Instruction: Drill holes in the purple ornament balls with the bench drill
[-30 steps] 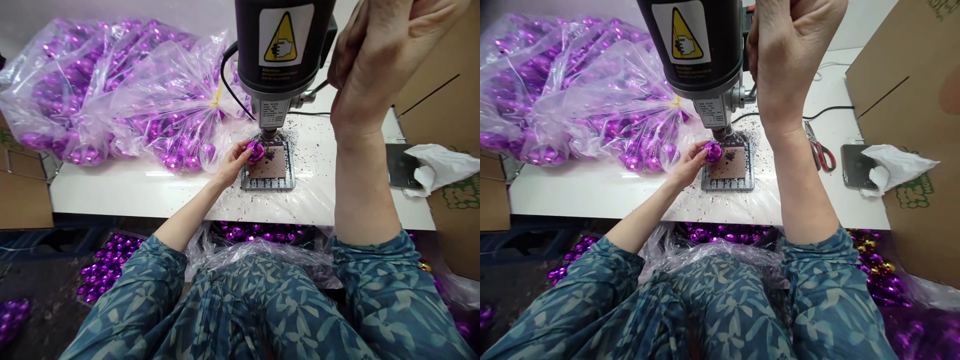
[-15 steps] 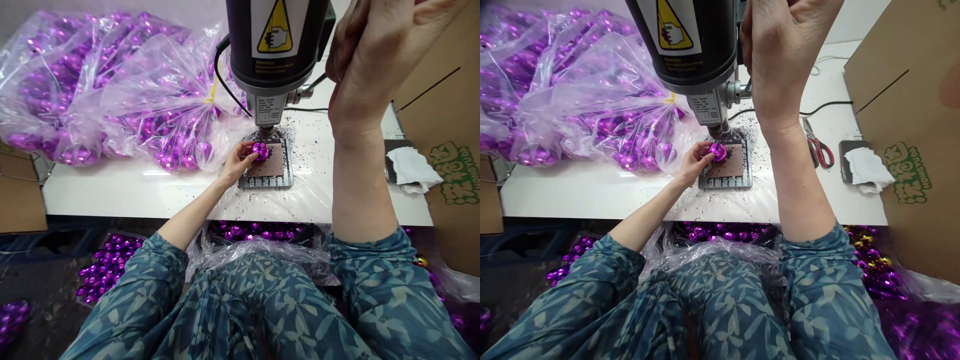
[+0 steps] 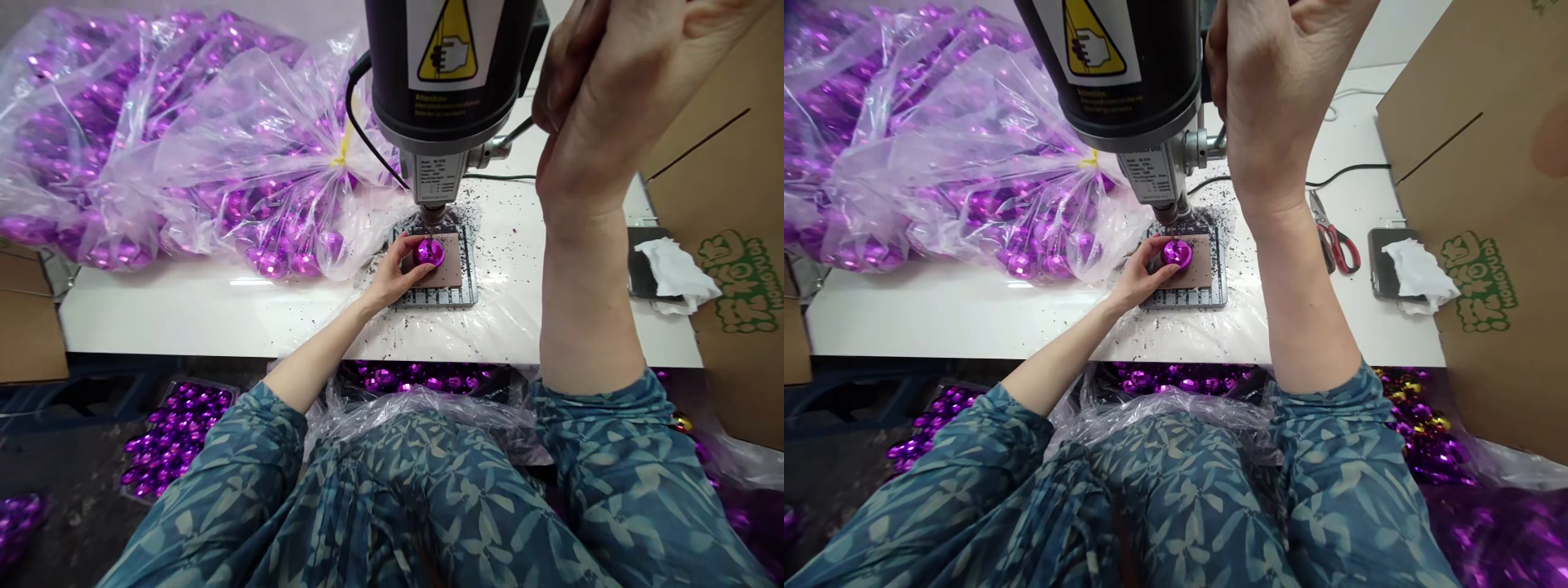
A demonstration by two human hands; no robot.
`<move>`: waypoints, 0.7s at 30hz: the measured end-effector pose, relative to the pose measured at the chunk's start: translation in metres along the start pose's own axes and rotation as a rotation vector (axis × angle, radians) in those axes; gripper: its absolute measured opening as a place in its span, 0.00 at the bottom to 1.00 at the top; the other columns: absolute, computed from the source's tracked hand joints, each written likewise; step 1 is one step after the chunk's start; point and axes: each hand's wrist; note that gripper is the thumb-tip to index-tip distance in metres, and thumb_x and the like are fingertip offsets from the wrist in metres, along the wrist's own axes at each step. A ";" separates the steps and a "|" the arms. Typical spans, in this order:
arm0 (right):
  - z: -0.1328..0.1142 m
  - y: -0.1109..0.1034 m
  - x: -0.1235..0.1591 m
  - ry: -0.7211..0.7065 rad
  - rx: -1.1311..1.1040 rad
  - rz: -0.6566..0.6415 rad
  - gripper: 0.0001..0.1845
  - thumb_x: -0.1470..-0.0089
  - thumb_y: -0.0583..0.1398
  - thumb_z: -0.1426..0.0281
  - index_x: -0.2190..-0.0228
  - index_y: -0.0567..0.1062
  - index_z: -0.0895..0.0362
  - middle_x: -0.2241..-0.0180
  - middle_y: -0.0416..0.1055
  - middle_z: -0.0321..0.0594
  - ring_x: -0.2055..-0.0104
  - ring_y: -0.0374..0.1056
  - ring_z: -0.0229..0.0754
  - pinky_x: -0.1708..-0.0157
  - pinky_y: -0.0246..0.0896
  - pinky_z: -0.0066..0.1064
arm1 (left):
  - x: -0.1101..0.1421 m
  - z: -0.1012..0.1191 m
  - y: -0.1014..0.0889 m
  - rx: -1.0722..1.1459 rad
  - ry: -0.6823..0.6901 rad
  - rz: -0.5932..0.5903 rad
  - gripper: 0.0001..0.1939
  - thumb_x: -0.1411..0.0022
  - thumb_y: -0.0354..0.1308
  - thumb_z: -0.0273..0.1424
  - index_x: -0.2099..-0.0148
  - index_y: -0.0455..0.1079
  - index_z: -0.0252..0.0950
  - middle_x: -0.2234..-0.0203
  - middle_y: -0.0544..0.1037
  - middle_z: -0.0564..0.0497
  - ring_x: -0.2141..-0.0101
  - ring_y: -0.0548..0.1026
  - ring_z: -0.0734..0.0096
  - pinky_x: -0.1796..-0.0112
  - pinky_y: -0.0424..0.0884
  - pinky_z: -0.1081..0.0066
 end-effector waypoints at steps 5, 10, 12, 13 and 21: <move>0.011 -0.007 0.006 -0.145 0.020 -0.035 0.37 0.55 0.59 0.40 0.84 0.48 0.55 0.89 0.44 0.28 0.87 0.47 0.19 0.82 0.35 0.21 | -0.003 -0.002 0.006 0.006 -0.017 0.018 0.27 0.39 0.73 0.43 0.42 0.72 0.42 0.44 0.80 0.43 0.40 0.75 0.49 0.33 0.65 0.45; 0.016 -0.017 0.030 -0.269 0.022 0.023 0.35 0.49 0.58 0.43 0.83 0.59 0.61 0.87 0.49 0.29 0.84 0.48 0.19 0.78 0.38 0.20 | -0.004 -0.002 0.006 0.012 -0.028 0.027 0.27 0.39 0.73 0.44 0.42 0.73 0.42 0.45 0.81 0.43 0.42 0.76 0.50 0.35 0.67 0.45; 0.014 -0.021 0.040 -0.256 0.037 -0.001 0.31 0.45 0.60 0.48 0.82 0.62 0.62 0.85 0.51 0.30 0.82 0.51 0.19 0.76 0.41 0.21 | -0.004 -0.002 0.006 0.014 -0.026 0.030 0.27 0.39 0.73 0.44 0.42 0.73 0.42 0.45 0.81 0.43 0.42 0.76 0.51 0.35 0.67 0.46; 0.014 -0.023 0.043 -0.257 0.038 -0.002 0.31 0.43 0.60 0.51 0.82 0.61 0.62 0.85 0.50 0.31 0.82 0.52 0.19 0.75 0.42 0.22 | -0.004 -0.002 0.006 0.012 -0.026 0.032 0.27 0.39 0.73 0.44 0.42 0.73 0.42 0.45 0.81 0.43 0.42 0.76 0.51 0.35 0.67 0.46; 0.030 -0.030 0.056 -0.313 0.082 0.074 0.28 0.42 0.59 0.46 0.76 0.71 0.59 0.83 0.36 0.32 0.83 0.47 0.19 0.75 0.37 0.23 | -0.004 -0.005 0.007 0.015 -0.016 0.034 0.26 0.39 0.73 0.44 0.42 0.73 0.44 0.45 0.81 0.45 0.41 0.76 0.51 0.35 0.67 0.47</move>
Point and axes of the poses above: each hand's wrist, its own x-axis away from the middle knuckle, its own y-axis out of the palm, z = x × y
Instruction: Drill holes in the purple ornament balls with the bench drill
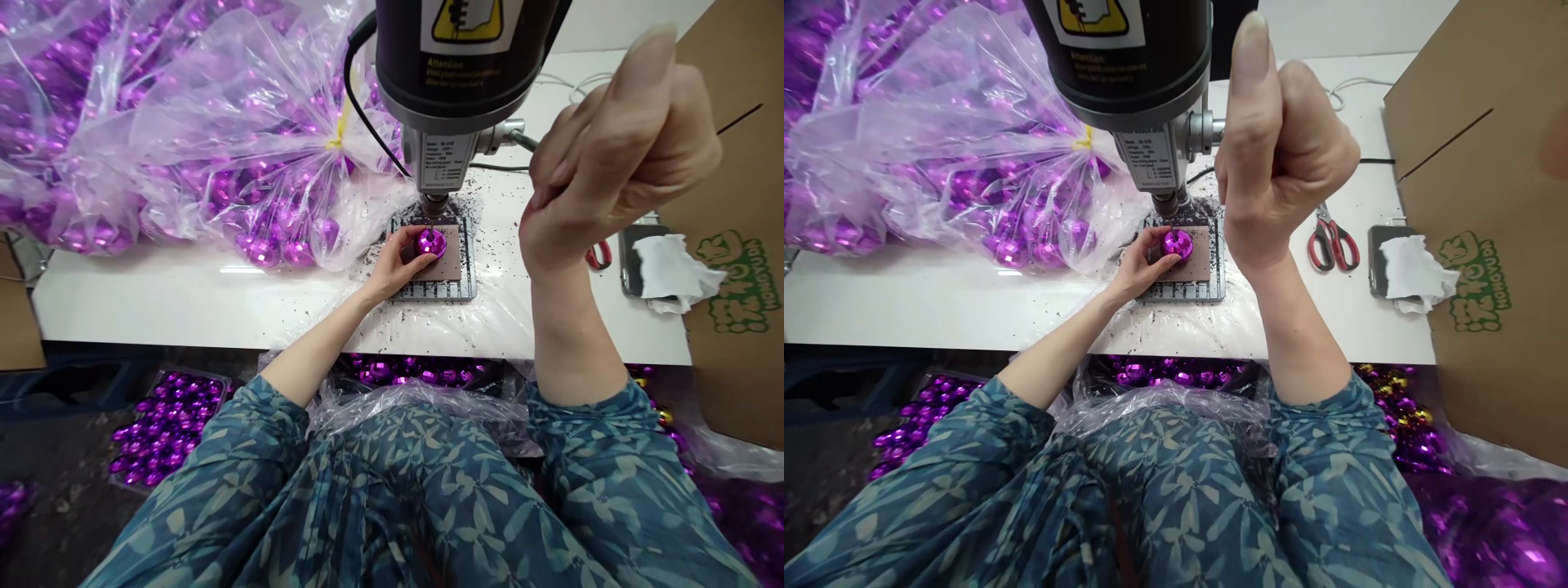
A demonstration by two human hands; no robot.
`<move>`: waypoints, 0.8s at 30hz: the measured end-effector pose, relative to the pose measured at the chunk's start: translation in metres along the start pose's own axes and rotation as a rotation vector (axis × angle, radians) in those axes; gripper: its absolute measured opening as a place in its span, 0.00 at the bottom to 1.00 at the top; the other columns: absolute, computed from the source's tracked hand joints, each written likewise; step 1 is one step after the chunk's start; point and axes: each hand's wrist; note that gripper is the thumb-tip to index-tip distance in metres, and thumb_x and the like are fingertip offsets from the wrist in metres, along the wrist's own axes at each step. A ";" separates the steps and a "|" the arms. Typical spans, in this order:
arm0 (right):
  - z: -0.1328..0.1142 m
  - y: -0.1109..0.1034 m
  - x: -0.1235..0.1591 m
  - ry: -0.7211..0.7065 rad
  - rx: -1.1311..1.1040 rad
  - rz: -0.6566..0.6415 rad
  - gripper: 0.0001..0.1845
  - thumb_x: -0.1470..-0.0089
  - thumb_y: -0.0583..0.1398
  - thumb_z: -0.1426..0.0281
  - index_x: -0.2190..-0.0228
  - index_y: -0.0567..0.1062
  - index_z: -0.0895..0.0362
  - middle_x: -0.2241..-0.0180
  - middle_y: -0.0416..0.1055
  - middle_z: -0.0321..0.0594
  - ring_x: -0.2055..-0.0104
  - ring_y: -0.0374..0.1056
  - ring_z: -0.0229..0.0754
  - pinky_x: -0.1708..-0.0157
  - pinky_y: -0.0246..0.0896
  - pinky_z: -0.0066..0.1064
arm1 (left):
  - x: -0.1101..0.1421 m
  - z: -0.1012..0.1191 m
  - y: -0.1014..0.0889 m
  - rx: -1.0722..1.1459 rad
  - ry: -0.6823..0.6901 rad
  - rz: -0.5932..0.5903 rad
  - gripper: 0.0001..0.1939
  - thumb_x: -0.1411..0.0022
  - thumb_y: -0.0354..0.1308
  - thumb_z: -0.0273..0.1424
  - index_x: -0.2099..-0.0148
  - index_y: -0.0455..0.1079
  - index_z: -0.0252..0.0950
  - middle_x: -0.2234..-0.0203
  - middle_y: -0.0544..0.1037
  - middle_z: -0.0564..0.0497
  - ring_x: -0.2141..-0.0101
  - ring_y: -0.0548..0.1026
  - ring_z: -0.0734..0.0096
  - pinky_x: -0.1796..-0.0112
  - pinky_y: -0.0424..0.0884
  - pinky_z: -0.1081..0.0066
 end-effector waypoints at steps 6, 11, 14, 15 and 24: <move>0.015 0.000 0.013 -0.076 -0.033 0.132 0.39 0.43 0.63 0.46 0.80 0.46 0.58 0.84 0.28 0.33 0.86 0.38 0.23 0.80 0.30 0.31 | 0.001 0.001 -0.001 0.001 -0.006 -0.009 0.26 0.38 0.73 0.44 0.42 0.73 0.43 0.45 0.81 0.44 0.41 0.75 0.50 0.34 0.66 0.46; 0.032 -0.012 0.028 -0.071 0.067 0.121 0.40 0.38 0.58 0.48 0.81 0.40 0.58 0.86 0.35 0.34 0.84 0.37 0.26 0.79 0.36 0.35 | 0.001 0.001 -0.001 0.000 -0.010 0.004 0.26 0.39 0.74 0.43 0.42 0.73 0.44 0.45 0.81 0.45 0.41 0.75 0.50 0.34 0.65 0.47; 0.048 -0.023 0.038 -0.063 0.155 0.127 0.37 0.36 0.55 0.49 0.82 0.44 0.58 0.86 0.36 0.35 0.82 0.40 0.27 0.78 0.42 0.35 | 0.001 0.000 0.000 -0.012 0.006 0.001 0.26 0.38 0.73 0.44 0.42 0.73 0.43 0.45 0.81 0.44 0.41 0.75 0.50 0.34 0.65 0.47; 0.053 -0.027 0.041 -0.092 0.159 0.115 0.36 0.35 0.55 0.50 0.83 0.45 0.57 0.86 0.36 0.35 0.82 0.40 0.27 0.78 0.43 0.35 | 0.001 0.000 0.000 -0.016 0.015 0.000 0.26 0.38 0.73 0.45 0.42 0.73 0.43 0.45 0.81 0.44 0.41 0.75 0.50 0.35 0.66 0.48; 0.006 -0.002 0.008 -0.081 0.132 0.030 0.38 0.38 0.56 0.47 0.82 0.42 0.57 0.87 0.38 0.31 0.85 0.43 0.21 0.80 0.36 0.28 | 0.001 -0.006 0.001 -0.093 0.087 -0.007 0.27 0.35 0.70 0.47 0.40 0.70 0.41 0.44 0.81 0.43 0.43 0.78 0.53 0.38 0.70 0.51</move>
Point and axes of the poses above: each hand's wrist, its own x-axis away from the middle knuckle, its own y-axis out of the palm, z = x × y
